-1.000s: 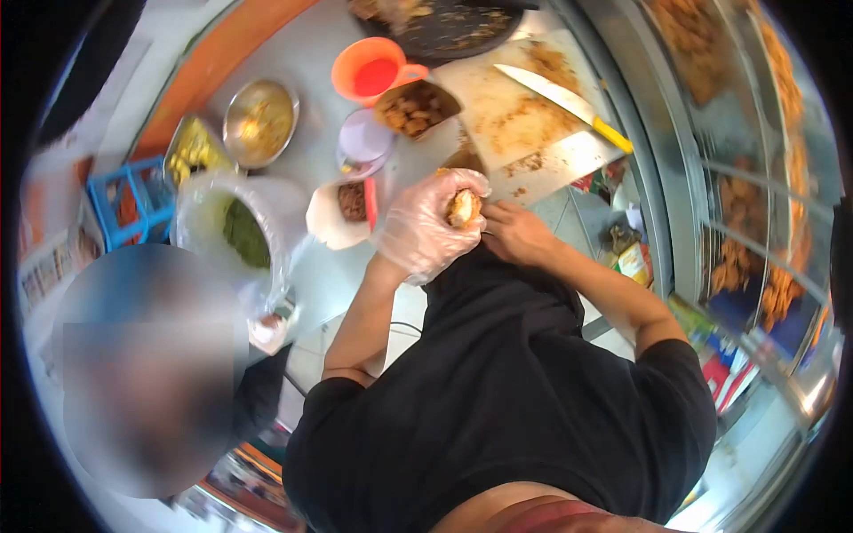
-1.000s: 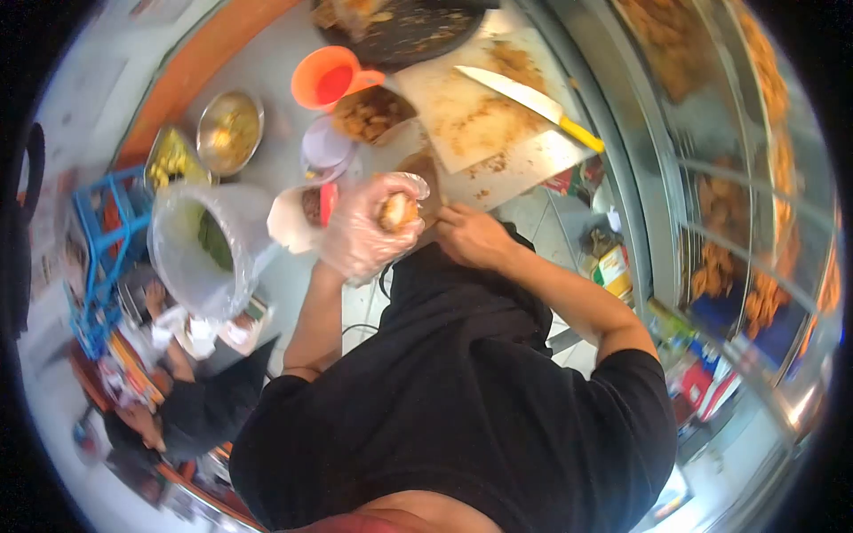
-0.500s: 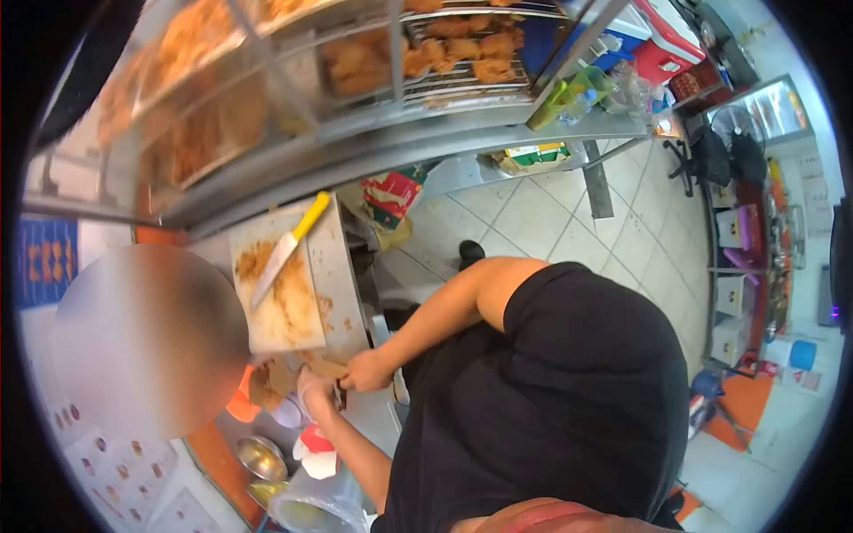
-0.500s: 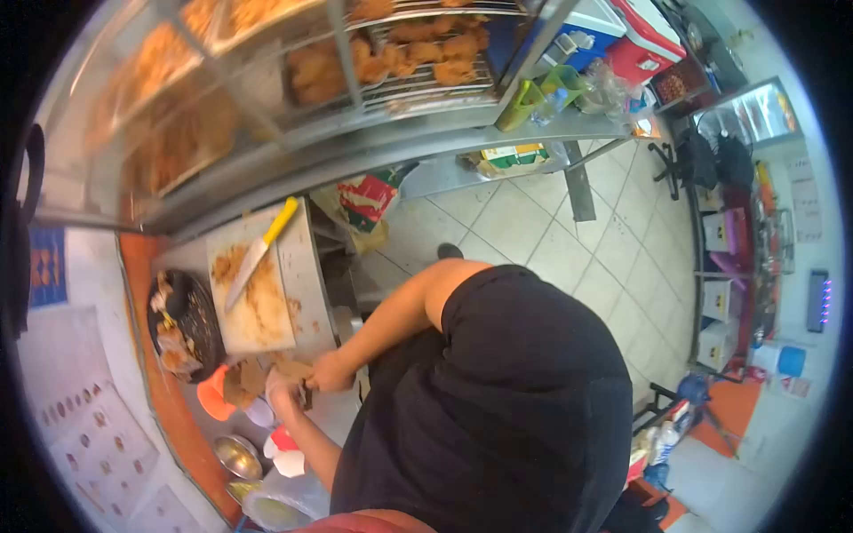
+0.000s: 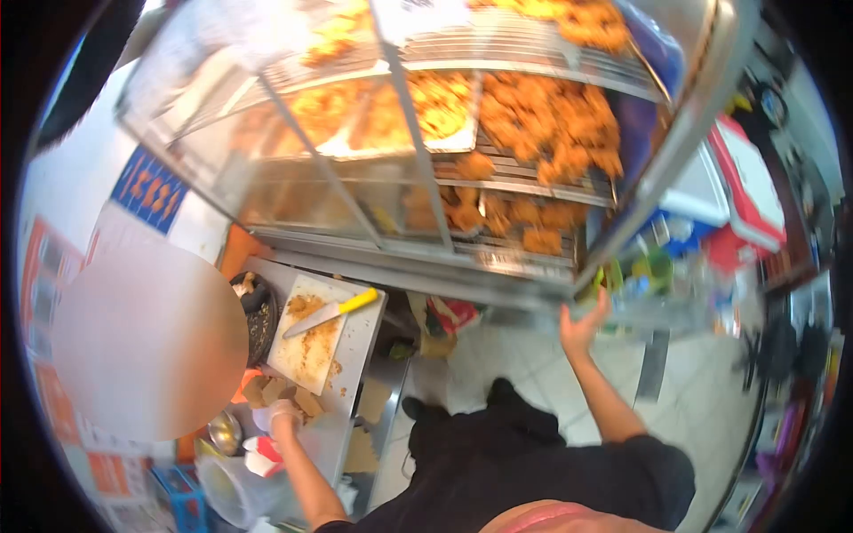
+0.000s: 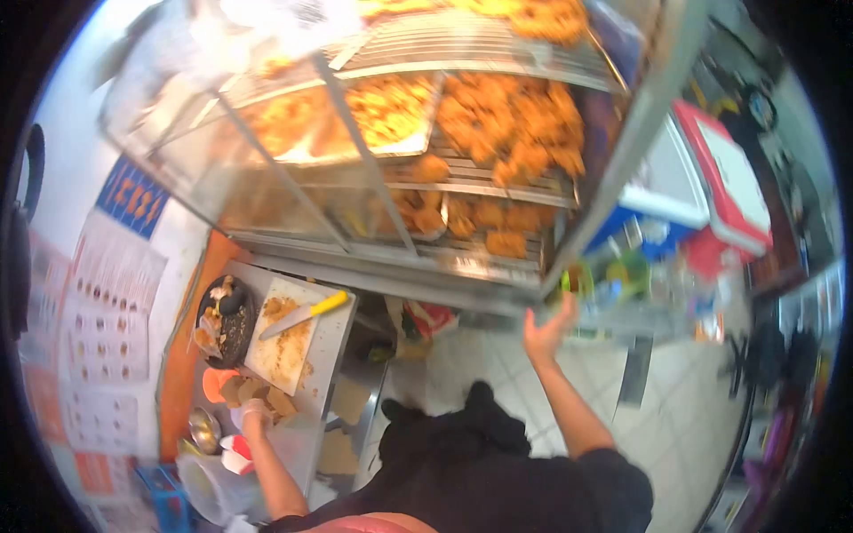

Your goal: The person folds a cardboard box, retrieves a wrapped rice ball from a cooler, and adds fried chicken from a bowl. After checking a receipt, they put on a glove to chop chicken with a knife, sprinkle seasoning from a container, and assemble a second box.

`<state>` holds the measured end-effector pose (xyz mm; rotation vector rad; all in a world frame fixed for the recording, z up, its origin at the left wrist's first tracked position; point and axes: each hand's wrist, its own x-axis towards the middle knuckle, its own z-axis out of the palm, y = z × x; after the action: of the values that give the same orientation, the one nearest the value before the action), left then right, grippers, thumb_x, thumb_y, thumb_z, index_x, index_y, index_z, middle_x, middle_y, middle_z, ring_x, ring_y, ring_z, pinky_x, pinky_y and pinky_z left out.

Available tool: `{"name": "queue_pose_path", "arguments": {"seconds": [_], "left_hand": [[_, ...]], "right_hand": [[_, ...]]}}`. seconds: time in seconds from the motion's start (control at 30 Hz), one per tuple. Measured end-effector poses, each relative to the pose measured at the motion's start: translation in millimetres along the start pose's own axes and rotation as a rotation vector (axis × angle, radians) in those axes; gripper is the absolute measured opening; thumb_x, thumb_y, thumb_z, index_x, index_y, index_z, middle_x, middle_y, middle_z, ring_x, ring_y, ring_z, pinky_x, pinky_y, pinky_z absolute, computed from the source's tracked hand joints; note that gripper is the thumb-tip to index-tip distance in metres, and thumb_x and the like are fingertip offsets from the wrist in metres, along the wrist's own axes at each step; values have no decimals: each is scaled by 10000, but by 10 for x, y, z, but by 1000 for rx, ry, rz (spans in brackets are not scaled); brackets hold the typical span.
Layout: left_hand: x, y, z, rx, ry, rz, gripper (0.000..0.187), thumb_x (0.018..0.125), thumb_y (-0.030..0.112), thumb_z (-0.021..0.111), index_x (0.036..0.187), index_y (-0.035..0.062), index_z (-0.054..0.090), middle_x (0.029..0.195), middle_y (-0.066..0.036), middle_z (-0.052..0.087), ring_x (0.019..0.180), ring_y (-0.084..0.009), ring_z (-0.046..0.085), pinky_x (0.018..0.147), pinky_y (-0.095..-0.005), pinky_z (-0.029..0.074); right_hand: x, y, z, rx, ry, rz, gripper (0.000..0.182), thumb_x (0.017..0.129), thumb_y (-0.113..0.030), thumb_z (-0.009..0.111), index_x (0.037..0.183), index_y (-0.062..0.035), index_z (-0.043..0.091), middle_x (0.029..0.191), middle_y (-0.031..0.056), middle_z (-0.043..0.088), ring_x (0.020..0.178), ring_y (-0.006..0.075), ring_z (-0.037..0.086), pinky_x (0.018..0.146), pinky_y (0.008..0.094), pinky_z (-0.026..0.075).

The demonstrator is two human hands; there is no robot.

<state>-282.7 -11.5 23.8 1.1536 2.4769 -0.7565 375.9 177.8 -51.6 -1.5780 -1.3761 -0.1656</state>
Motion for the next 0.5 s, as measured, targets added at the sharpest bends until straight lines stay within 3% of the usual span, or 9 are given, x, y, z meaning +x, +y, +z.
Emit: {"name": "queue_pose_path", "arguments": {"seconds": [0.07, 0.17, 0.27, 0.37, 0.43, 0.5], "left_hand": [[88, -173, 25, 18, -112, -22, 269, 812, 181, 648, 1028, 107, 789, 1106, -199, 737, 1109, -345, 700, 909, -447, 573], [172, 11, -154, -162, 293, 43, 265, 832, 265, 666, 984, 93, 798, 1111, -205, 735, 1077, -349, 706, 908, -440, 569], [-916, 672, -1301, -249, 248, 28, 438, 914, 452, 572, 1040, 89, 782, 1103, -170, 745, 1043, -363, 712, 924, -468, 560], [-714, 935, -1092, -557, 374, 219, 300, 901, 352, 628, 979, 118, 799, 1012, -181, 754, 960, -372, 725, 864, -470, 562], [-525, 1232, -716, -846, 679, 512, 162, 897, 260, 700, 943, 144, 803, 906, -171, 758, 843, -340, 733, 780, -443, 570], [-882, 1500, -894, -815, 485, 544, 161, 851, 173, 771, 1006, 135, 794, 875, -136, 763, 766, -291, 725, 734, -407, 578]], "right_hand": [[202, 336, -15, -123, -32, 99, 1091, 724, -215, 878, 1593, -36, 244, 1524, 294, 354, 1411, 497, 341, 1169, 568, 290], [400, 443, -43, -149, -6, 155, 1130, 700, -209, 891, 1609, -74, 234, 1517, 318, 352, 1395, 510, 353, 1159, 574, 302], [493, 615, -1, -86, -145, 281, 1155, 660, -112, 884, 1616, -123, 236, 1559, 328, 300, 1424, 515, 334, 1170, 565, 298], [488, 724, -31, 64, -151, 338, 1063, 655, -22, 813, 1579, -106, 293, 1481, 273, 373, 1386, 491, 386, 1150, 517, 352], [474, 610, -93, 127, -140, 418, 1011, 656, -4, 805, 1545, -77, 332, 1434, 243, 396, 1359, 457, 421, 1142, 475, 381], [369, 550, -162, 127, -99, 391, 1009, 661, -10, 819, 1541, -57, 329, 1441, 243, 391, 1363, 453, 420, 1147, 476, 375]]}}
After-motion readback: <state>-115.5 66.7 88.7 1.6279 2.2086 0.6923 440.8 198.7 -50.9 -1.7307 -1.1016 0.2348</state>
